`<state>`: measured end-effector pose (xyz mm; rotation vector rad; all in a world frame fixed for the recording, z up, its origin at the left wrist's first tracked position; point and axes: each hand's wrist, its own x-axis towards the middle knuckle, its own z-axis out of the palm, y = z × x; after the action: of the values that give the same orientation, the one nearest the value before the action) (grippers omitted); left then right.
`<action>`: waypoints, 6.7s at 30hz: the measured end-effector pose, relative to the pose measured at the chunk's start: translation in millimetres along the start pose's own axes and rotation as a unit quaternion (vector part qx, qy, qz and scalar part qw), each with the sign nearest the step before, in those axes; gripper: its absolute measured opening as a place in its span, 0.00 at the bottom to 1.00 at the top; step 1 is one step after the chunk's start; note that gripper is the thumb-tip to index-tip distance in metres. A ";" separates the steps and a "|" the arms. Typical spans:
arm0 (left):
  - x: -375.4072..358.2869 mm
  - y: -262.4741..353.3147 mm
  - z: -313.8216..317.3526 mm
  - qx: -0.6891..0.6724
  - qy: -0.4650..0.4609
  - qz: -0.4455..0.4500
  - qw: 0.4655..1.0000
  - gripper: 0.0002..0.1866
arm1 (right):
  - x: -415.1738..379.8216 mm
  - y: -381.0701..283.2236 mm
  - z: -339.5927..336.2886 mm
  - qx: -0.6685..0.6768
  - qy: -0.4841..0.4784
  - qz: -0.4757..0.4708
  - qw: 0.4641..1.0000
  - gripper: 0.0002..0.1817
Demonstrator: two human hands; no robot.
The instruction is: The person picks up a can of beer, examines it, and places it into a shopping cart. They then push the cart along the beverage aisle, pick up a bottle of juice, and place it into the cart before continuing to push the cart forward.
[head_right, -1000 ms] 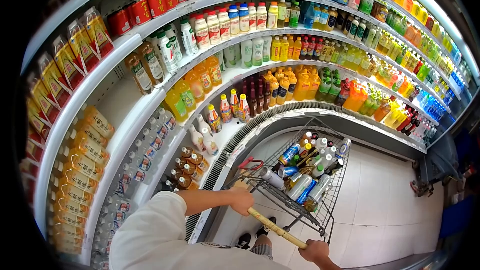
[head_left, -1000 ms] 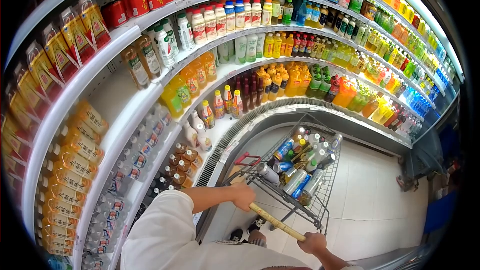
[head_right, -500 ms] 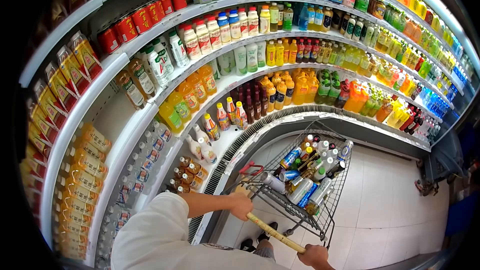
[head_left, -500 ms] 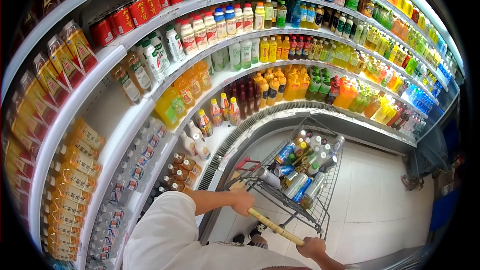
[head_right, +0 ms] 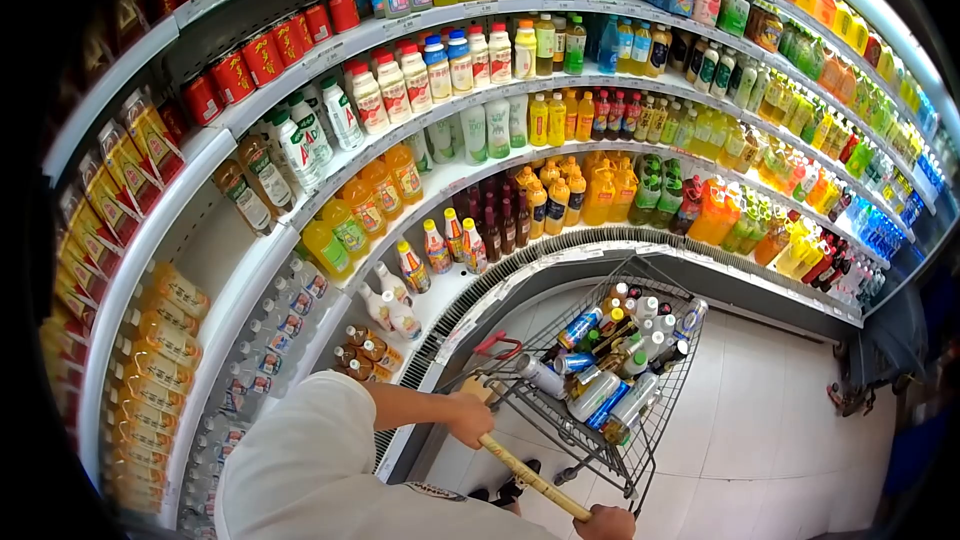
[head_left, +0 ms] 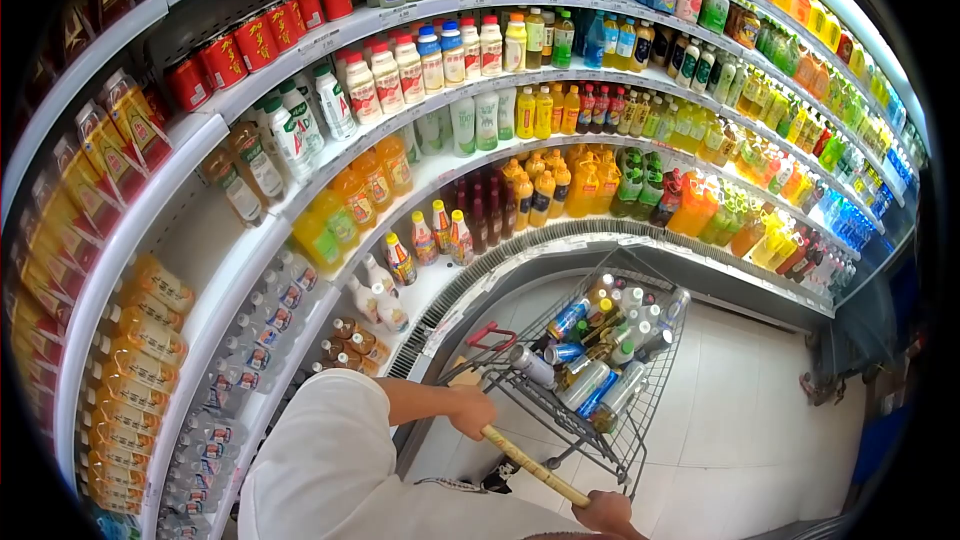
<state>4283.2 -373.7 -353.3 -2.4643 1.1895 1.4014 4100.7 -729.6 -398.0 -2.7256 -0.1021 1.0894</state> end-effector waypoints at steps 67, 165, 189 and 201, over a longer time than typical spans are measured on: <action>123.8 -83.8 -139.8 0.034 0.058 0.002 0.998 0.20 | 146.6 74.3 -71.2 0.077 0.053 -0.053 0.994 0.23; 341.1 -169.2 -376.4 0.185 -0.054 0.099 0.976 0.18 | 303.9 136.6 -152.4 0.199 0.080 0.073 0.974 0.22; 448.5 -174.2 -450.2 0.247 -0.095 0.129 0.956 0.18 | 355.8 191.9 -171.2 0.247 0.030 0.107 0.962 0.30; 494.7 -160.7 -498.6 0.261 -0.109 0.130 0.950 0.18 | 372.5 211.0 -200.5 0.290 0.072 0.157 0.941 0.22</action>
<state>4880.0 -755.3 -484.7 -1.8009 1.6209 1.1687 4506.4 -916.5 -552.6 -2.3025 0.6004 0.8122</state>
